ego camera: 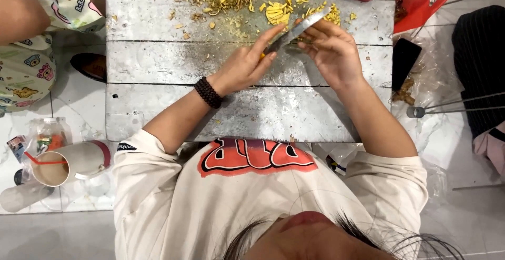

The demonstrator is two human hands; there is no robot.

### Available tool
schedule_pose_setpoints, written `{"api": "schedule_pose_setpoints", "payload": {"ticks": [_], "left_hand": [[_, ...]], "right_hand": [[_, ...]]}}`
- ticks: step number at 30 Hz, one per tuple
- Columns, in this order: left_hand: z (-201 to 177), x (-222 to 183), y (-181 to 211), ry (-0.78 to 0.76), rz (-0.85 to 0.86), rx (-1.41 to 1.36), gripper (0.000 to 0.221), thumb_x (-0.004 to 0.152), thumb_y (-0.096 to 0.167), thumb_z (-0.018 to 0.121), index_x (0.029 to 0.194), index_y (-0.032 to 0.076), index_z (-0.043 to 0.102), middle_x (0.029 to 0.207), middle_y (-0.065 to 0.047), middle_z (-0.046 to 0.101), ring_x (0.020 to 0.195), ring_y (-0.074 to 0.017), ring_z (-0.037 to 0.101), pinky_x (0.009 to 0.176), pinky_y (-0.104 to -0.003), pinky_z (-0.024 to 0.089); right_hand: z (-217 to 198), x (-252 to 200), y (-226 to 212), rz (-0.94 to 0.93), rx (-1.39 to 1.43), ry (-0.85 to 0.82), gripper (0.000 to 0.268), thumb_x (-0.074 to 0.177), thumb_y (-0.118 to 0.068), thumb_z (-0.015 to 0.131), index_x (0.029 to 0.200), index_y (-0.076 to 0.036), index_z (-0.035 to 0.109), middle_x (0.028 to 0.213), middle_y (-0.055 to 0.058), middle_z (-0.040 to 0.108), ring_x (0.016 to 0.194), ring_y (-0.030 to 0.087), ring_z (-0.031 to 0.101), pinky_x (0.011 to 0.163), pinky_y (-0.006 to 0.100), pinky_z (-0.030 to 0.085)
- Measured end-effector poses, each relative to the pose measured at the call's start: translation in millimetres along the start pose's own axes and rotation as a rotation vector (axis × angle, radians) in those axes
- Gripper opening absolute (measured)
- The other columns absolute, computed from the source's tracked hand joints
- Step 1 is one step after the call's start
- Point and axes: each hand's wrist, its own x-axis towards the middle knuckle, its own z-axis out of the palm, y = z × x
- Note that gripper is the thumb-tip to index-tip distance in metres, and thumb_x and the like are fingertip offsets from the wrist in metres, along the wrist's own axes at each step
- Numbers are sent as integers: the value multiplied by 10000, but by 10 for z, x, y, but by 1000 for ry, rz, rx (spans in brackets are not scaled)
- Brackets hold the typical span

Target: Sorting and scraping dried shredded leaves on a wooden table using a small knife.

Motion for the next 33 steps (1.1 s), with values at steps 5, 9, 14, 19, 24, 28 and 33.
{"api": "schedule_pose_setpoints", "payload": {"ticks": [5, 9, 14, 19, 24, 28, 33], "left_hand": [[-34, 10, 25, -16, 16, -32, 546, 1181, 197, 421, 1597, 265, 73, 781, 7, 557, 448, -99, 461, 360, -192, 440], [-4, 20, 24, -10, 60, 37, 489, 1180, 233, 394, 1587, 215, 124, 731, 7, 541, 402, -100, 415, 318, -196, 402], [-17, 7, 31, 75, -25, -30, 567, 1161, 149, 465, 1598, 206, 108, 756, 22, 564, 432, -85, 425, 336, -195, 382], [-33, 19, 64, 22, -46, -1, 606, 1143, 136, 489, 1592, 211, 89, 753, -4, 584, 430, -101, 451, 339, -205, 412], [-50, 48, 146, -44, -133, 43, 574, 1148, 214, 489, 1595, 172, 132, 607, 85, 436, 415, -82, 396, 343, -192, 360], [-35, 63, 137, -45, -140, 101, 593, 1135, 181, 513, 1595, 178, 138, 602, 75, 466, 413, -86, 414, 346, -199, 382], [-54, 74, 166, -31, -180, 84, 590, 1131, 223, 498, 1593, 135, 142, 563, 84, 425, 389, -89, 396, 366, -235, 430]], "right_hand": [[68, 12, -86, 203, 193, 202, 434, 816, -24, 567, 1235, -51, 673, 1367, 147, 679, 1207, 252, 626, 998, 381, 547], [81, -30, -87, 185, 237, 146, 463, 818, -69, 560, 1263, -2, 668, 1372, 195, 666, 1201, 275, 628, 992, 423, 544], [-31, -34, -67, 133, 273, 161, 404, 837, -93, 580, 1215, -12, 699, 1220, 154, 714, 1182, 288, 666, 1037, 434, 544], [5, -8, -90, -114, -263, 248, 444, 898, -24, 556, 1340, -65, 553, 1412, 134, 548, 1314, 298, 562, 1109, 431, 498], [34, -47, -144, -537, -846, 128, 530, 1026, -55, 529, 1518, -139, 350, 1481, 188, 554, 1412, 347, 541, 1186, 557, 453], [-125, 48, -120, -877, -1584, -33, 727, 926, -64, 720, 1555, -114, 357, 1467, 154, 591, 1458, 297, 403, 1224, 543, 179], [-120, 60, -187, -895, -1803, -238, 811, 912, -44, 738, 1598, -97, 309, 1407, 72, 780, 1488, 338, 423, 1224, 627, 146]]}}
